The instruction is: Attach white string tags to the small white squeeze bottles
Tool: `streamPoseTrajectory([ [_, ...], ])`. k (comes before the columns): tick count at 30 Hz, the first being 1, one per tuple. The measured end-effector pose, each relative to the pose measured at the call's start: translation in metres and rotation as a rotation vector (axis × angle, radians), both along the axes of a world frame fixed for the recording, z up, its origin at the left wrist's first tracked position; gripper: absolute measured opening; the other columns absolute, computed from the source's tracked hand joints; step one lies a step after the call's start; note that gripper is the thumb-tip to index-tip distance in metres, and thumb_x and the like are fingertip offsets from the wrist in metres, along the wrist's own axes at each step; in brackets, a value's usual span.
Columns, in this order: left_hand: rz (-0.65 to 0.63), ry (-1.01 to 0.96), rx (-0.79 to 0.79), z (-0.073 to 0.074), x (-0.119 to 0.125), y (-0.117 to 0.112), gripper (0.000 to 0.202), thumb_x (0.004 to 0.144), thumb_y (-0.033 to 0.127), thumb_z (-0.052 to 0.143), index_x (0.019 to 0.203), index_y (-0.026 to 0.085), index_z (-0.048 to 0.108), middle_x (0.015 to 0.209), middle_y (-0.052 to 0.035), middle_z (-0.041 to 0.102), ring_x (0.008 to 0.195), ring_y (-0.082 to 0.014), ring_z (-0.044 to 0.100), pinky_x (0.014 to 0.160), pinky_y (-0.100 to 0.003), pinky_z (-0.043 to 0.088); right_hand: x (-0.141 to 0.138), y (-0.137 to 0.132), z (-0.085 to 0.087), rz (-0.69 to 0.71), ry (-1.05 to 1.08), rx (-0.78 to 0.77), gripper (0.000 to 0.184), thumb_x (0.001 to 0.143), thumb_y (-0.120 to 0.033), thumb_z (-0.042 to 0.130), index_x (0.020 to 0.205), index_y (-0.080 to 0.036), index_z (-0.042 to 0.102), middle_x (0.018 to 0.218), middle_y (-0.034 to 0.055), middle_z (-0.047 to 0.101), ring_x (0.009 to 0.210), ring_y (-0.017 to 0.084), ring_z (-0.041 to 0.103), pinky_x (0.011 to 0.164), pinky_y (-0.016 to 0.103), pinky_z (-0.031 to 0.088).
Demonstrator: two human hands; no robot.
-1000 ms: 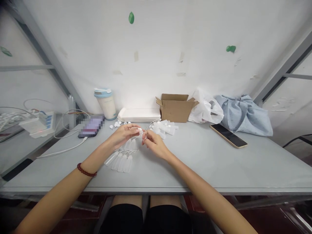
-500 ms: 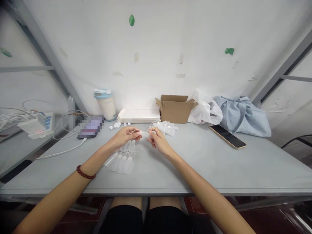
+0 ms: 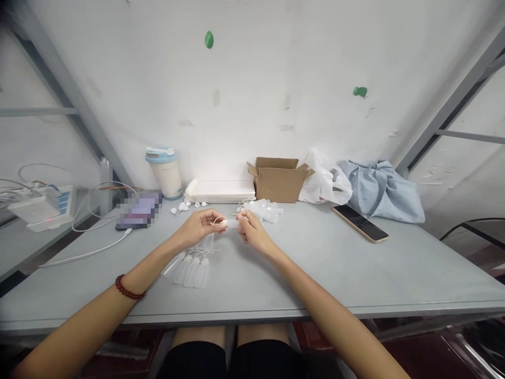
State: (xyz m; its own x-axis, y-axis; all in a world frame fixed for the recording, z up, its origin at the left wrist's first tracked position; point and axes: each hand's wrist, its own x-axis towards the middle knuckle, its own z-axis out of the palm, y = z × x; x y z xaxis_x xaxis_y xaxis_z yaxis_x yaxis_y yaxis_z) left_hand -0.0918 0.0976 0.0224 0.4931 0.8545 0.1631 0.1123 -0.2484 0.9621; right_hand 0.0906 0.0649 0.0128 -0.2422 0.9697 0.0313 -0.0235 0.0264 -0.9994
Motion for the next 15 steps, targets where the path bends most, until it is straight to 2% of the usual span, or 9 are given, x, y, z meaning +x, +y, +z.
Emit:
streamPoseTrajectory([
  [4, 0.018, -0.035, -0.065, 0.0036, 0.0026, -0.0011, 0.030, 0.071, 0.041, 0.069, 0.078, 0.012, 0.061, 0.073, -0.0029, 0.064, 0.071, -0.0150, 0.062, 0.072, -0.030, 0.050, -0.0010, -0.0009, 0.0020, -0.014, -0.003, 0.033, 0.028, 0.084, -0.049, 0.044, 0.082, -0.022, 0.036, 0.055, -0.0104, 0.022, 0.044, 0.005, 0.018, 0.043, 0.019, 0.015],
  [7, -0.008, 0.001, -0.203, 0.0076, 0.0032, -0.0043, 0.038, 0.075, 0.049, 0.062, 0.070, 0.012, 0.059, 0.063, -0.0016, 0.059, 0.056, -0.0118, 0.057, 0.056, -0.026, 0.048, -0.0025, -0.0034, 0.0045, -0.010, -0.032, 0.084, 0.027, 0.085, -0.048, 0.044, 0.083, -0.022, 0.037, 0.054, -0.0102, 0.023, 0.045, 0.006, 0.019, 0.042, 0.019, 0.015],
  [10, -0.060, 0.074, -0.302, 0.0082, 0.0021, -0.0067, 0.045, 0.079, 0.055, 0.054, 0.064, 0.012, 0.056, 0.052, 0.0026, 0.048, 0.042, -0.0083, 0.047, 0.041, -0.022, 0.039, -0.0025, -0.0056, 0.0062, -0.001, -0.052, 0.112, 0.027, 0.085, -0.049, 0.043, 0.085, -0.022, 0.037, 0.055, -0.0099, 0.024, 0.045, 0.006, 0.021, 0.042, 0.020, 0.015],
  [12, -0.091, 0.089, -0.263, 0.0074, 0.0009, -0.0072, 0.043, 0.080, 0.053, 0.054, 0.064, 0.013, 0.056, 0.052, 0.0031, 0.047, 0.042, -0.0078, 0.046, 0.042, -0.022, 0.040, -0.0015, -0.0059, 0.0065, 0.007, -0.060, 0.113, 0.027, 0.086, -0.049, 0.042, 0.085, -0.022, 0.037, 0.055, -0.0100, 0.023, 0.045, 0.006, 0.020, 0.042, 0.020, 0.015],
  [15, -0.103, 0.077, -0.084, 0.0063, 0.0000, -0.0067, 0.033, 0.078, 0.044, 0.060, 0.068, 0.013, 0.059, 0.059, 0.0014, 0.054, 0.052, -0.0097, 0.052, 0.055, -0.024, 0.047, 0.0004, -0.0048, 0.0063, 0.015, -0.070, 0.101, 0.027, 0.086, -0.049, 0.042, 0.085, -0.022, 0.037, 0.055, -0.0100, 0.022, 0.045, 0.007, 0.019, 0.042, 0.020, 0.015],
])
